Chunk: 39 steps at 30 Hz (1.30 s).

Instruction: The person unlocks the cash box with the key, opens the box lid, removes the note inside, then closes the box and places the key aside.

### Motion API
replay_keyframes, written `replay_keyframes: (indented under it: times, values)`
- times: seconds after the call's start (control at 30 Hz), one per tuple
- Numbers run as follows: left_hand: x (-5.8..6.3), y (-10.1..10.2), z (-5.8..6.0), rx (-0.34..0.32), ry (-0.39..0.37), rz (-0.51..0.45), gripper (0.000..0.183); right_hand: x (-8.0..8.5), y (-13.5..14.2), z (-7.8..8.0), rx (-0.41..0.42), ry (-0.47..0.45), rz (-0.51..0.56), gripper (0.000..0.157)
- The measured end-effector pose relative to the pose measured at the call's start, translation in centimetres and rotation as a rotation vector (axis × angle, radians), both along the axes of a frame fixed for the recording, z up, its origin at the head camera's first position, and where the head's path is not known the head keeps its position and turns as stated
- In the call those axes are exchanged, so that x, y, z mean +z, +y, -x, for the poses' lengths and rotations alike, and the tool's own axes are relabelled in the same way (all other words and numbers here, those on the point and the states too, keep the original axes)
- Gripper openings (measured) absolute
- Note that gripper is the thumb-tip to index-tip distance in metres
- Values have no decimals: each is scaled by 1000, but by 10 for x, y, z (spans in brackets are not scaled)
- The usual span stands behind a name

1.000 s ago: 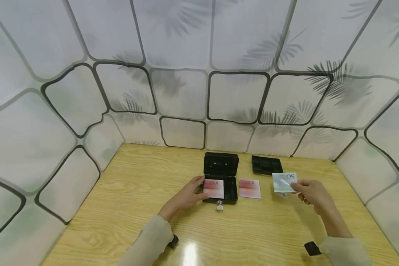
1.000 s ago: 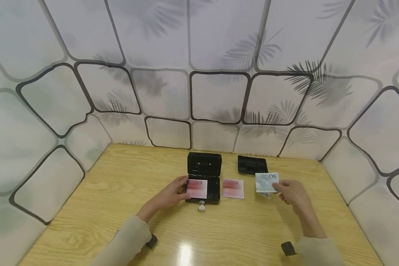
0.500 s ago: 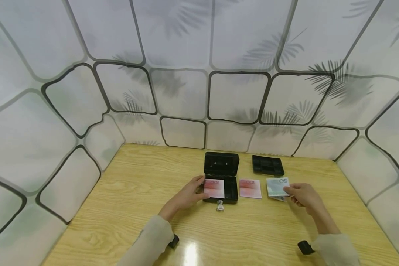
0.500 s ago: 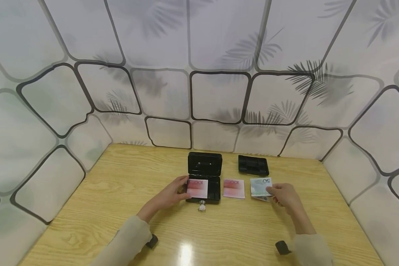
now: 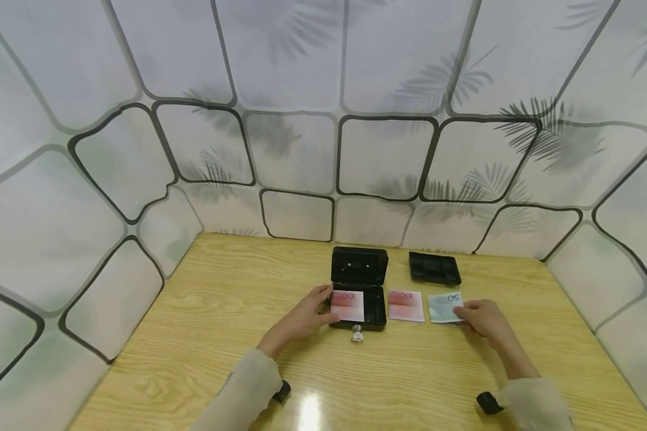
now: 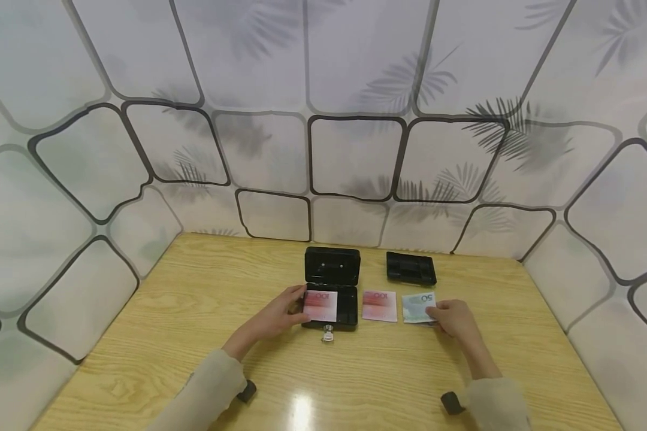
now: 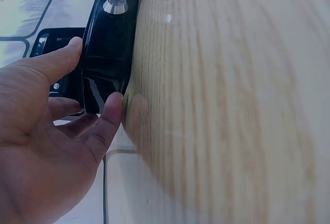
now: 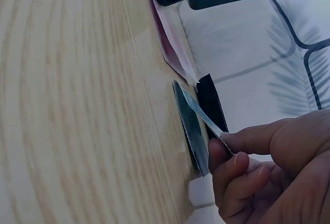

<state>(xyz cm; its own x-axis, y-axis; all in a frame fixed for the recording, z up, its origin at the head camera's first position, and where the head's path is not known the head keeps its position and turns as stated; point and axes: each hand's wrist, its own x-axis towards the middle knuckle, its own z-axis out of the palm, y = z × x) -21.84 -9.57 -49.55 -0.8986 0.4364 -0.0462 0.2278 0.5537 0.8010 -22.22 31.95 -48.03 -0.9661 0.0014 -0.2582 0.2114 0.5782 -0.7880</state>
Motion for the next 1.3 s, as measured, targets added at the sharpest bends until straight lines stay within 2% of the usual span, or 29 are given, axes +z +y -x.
replay_keyframes:
  times: [0.23, 0.47, 0.77, 0.97, 1.17, 1.3]
  values:
    - [1, 4, -8, 17, -11, -5, 78, -6, 1, -1, 4, 57, -112, 31]
    - [0, 8, -15, 25, -6, 0, 78, -5, 2, -8, 34, 95, -199, 36]
    - [0, 13, -23, 42, -9, 2, 78, -7, 4, -14, 22, 137, -285, 28]
    - [0, 16, -30, 47, -8, -1, 78, -5, 7, -16, 23, 140, -356, 34]
    - [0, 19, -37, 61, -3, 9, 77, 3, 8, -22, 5, 112, -388, 42]
    - [1, 21, -42, 71, -8, 12, 77, 10, 8, -27, 6, 141, -357, 43]
